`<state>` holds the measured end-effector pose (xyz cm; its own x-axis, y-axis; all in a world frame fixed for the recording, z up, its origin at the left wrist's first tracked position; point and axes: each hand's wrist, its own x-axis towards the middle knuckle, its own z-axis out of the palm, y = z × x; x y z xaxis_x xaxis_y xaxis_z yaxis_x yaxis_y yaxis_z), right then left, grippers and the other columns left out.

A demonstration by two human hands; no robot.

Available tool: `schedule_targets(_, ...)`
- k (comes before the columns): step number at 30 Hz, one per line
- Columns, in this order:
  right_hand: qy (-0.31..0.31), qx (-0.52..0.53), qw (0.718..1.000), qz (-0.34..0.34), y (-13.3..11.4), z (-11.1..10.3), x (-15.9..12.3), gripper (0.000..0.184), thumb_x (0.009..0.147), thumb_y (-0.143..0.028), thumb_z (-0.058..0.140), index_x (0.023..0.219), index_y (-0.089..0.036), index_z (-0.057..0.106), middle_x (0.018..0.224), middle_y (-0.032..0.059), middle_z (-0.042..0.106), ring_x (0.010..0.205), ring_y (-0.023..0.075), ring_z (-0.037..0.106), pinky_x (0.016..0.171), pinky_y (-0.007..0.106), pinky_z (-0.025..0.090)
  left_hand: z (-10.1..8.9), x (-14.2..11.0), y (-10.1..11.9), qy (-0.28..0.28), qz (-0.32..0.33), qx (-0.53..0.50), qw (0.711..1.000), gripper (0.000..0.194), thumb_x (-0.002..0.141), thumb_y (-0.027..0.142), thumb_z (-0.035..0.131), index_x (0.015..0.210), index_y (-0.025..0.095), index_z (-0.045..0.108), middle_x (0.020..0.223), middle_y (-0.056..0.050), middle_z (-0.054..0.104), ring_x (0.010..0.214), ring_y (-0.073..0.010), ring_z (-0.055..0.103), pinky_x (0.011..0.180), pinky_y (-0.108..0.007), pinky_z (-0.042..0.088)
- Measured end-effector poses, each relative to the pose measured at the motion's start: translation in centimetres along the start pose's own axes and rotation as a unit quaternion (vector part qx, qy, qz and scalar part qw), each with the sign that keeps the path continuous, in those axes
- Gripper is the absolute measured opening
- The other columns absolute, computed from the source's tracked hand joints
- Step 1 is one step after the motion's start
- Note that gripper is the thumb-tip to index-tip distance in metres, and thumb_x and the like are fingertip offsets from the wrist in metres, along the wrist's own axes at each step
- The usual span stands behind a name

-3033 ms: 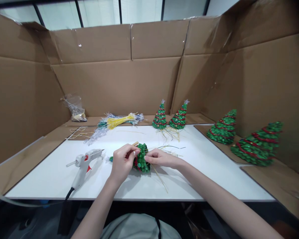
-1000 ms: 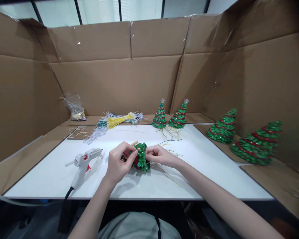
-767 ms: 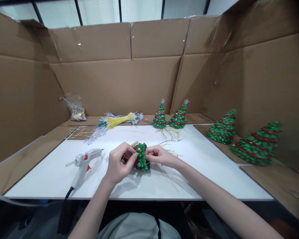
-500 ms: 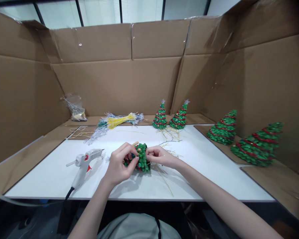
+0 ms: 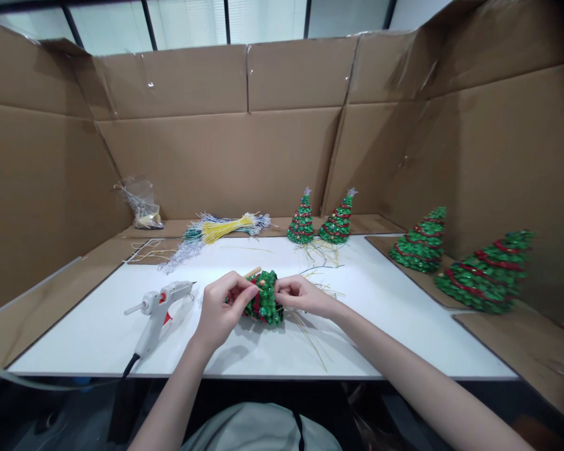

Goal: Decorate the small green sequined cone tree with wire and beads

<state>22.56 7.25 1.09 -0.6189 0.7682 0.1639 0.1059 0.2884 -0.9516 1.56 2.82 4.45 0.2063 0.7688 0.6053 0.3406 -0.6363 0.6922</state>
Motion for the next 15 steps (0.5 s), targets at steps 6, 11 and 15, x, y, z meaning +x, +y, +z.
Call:
schedule_targets(6,0.006,-0.002,1.0,-0.002,0.3,0.16,0.13,0.027,0.079,-0.037,0.06,0.073,-0.011,0.057,0.052,-0.0077,0.031,0.049,0.0062,0.026,0.048,0.021,0.022,0.28,0.16,-0.15,-0.007,-0.05,-0.04,0.998,0.022,0.084,0.028,0.061,0.067,0.014,0.058,0.057,0.003,0.054,0.051,-0.0077,0.046,0.051,-0.018,0.037)
schedule_targets(11,0.012,-0.007,1.0,-0.003,0.39,0.26,0.14,0.026,0.078,-0.036,0.06,0.072,-0.011,0.056,0.052,-0.0077,0.03,0.049,0.0063,0.026,0.047,0.021,0.021,0.44,0.22,-0.14,-0.012,-0.063,-0.06,0.996,0.023,0.084,0.029,0.06,0.067,0.014,0.058,0.057,0.003,0.052,0.051,-0.0076,0.045,0.051,-0.018,0.036)
schedule_targets(15,0.013,-0.012,1.0,-0.003,0.08,0.33,0.1,0.025,0.078,-0.036,0.06,0.069,-0.012,0.054,0.052,-0.0078,0.03,0.049,0.0064,0.026,0.048,0.021,0.021,0.38,0.2,-0.18,-0.018,-0.068,-0.062,0.996,0.024,0.085,0.031,0.059,0.067,0.014,0.057,0.057,0.003,0.052,0.051,-0.0075,0.045,0.051,-0.018,0.036)
